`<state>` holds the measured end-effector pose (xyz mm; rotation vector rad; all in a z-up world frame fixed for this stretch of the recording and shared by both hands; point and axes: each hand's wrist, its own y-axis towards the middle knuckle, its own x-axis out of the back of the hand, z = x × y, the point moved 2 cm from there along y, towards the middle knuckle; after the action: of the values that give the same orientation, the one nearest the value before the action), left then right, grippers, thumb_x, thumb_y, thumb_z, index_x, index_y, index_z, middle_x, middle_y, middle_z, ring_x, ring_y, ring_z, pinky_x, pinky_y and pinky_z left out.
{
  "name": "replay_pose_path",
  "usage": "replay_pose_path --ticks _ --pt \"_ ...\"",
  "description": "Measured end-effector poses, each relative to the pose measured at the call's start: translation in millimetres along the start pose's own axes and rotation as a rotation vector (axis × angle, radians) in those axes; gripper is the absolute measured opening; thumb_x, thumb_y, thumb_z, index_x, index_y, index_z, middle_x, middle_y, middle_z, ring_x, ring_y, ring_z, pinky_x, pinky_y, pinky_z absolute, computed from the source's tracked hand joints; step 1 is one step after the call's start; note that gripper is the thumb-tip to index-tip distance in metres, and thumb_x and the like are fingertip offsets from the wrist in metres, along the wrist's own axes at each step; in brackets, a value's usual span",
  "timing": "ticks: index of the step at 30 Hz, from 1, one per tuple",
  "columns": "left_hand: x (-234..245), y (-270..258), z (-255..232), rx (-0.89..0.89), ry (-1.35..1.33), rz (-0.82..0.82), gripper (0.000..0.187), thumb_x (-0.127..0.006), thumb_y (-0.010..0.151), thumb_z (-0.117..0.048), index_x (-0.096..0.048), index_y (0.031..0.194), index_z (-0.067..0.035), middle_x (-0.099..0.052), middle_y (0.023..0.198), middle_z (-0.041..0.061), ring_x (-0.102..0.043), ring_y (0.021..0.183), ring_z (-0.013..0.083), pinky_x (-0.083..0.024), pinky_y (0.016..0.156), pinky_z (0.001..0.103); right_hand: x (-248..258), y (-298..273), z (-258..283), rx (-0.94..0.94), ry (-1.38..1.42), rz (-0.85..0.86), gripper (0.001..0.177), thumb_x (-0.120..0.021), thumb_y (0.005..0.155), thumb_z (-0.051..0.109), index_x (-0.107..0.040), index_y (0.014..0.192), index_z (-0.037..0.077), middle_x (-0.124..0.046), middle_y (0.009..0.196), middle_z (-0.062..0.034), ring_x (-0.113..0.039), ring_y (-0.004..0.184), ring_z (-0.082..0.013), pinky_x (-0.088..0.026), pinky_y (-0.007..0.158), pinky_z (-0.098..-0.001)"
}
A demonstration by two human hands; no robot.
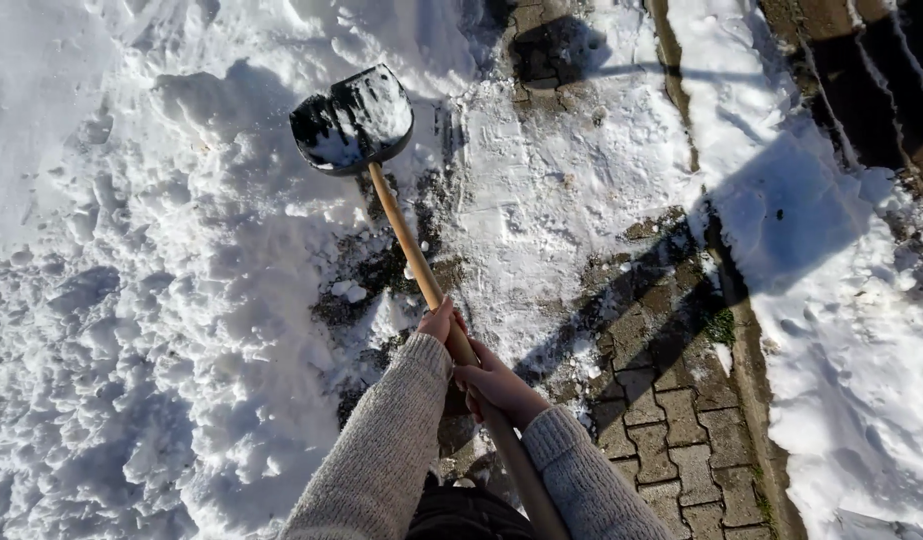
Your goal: The person shovels snow from a paved path using a snow shovel, lifting the snow and tossing it to the side.
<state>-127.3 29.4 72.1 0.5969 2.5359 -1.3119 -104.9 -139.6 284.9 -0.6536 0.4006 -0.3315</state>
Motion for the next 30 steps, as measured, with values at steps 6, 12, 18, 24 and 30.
replay_pose_path --ticks 6,12,18,24,30 --pt "-24 -19 113 0.288 0.236 0.066 0.039 -0.068 0.112 -0.043 -0.069 0.102 -0.005 -0.075 0.077 0.016 -0.079 0.065 0.0282 -0.07 0.068 0.048 45 -30 -85 -0.119 0.203 -0.158 0.067 -0.063 0.114 0.023 -0.036 0.173 0.005 -0.061 0.088 -0.0138 -0.068 0.055 -0.0266 -0.061 0.043 -0.0403" --pt "-38 -56 149 0.52 0.286 -0.081 0.043 -0.061 0.119 -0.041 -0.067 0.094 -0.007 -0.069 0.075 0.007 -0.065 0.064 0.0216 -0.06 0.07 0.037 53 -54 -108 -0.285 0.255 -0.249 0.02 -0.062 0.117 0.025 -0.054 0.131 0.014 -0.063 0.09 -0.0077 -0.06 0.053 -0.0177 -0.055 0.041 -0.0318" --pt "-34 -6 185 0.672 0.211 -0.233 0.032 -0.063 0.118 -0.023 -0.068 0.096 0.001 -0.07 0.078 0.013 -0.067 0.067 0.0278 -0.062 0.065 0.041 60 -33 -106 -0.333 0.257 -0.275 0.021 -0.061 0.118 0.029 -0.052 0.13 0.014 -0.063 0.092 -0.0077 -0.059 0.054 -0.0172 -0.054 0.041 -0.0313" --pt "-44 -33 122 0.509 0.289 -0.026 0.029 -0.057 0.119 -0.029 -0.066 0.119 -0.002 -0.074 0.099 0.015 -0.073 0.088 0.0285 -0.065 0.083 0.043 70 18 -91 -0.362 0.273 -0.301 0.023 -0.064 0.117 0.03 -0.054 0.129 0.014 -0.062 0.087 -0.0054 -0.057 0.052 -0.0159 -0.053 0.04 -0.0315" --pt "-62 -4 75 0.388 0.71 0.19 0.082 -0.047 0.118 -0.064 -0.027 0.184 -0.019 -0.038 0.181 0.02 -0.037 0.165 0.0468 -0.042 0.129 0.064 90 87 -64 -0.284 0.244 -0.24 0.049 -0.058 0.118 0.029 -0.04 0.154 0.001 -0.059 0.088 -0.0109 -0.065 0.06 -0.025 -0.058 0.044 -0.0399"
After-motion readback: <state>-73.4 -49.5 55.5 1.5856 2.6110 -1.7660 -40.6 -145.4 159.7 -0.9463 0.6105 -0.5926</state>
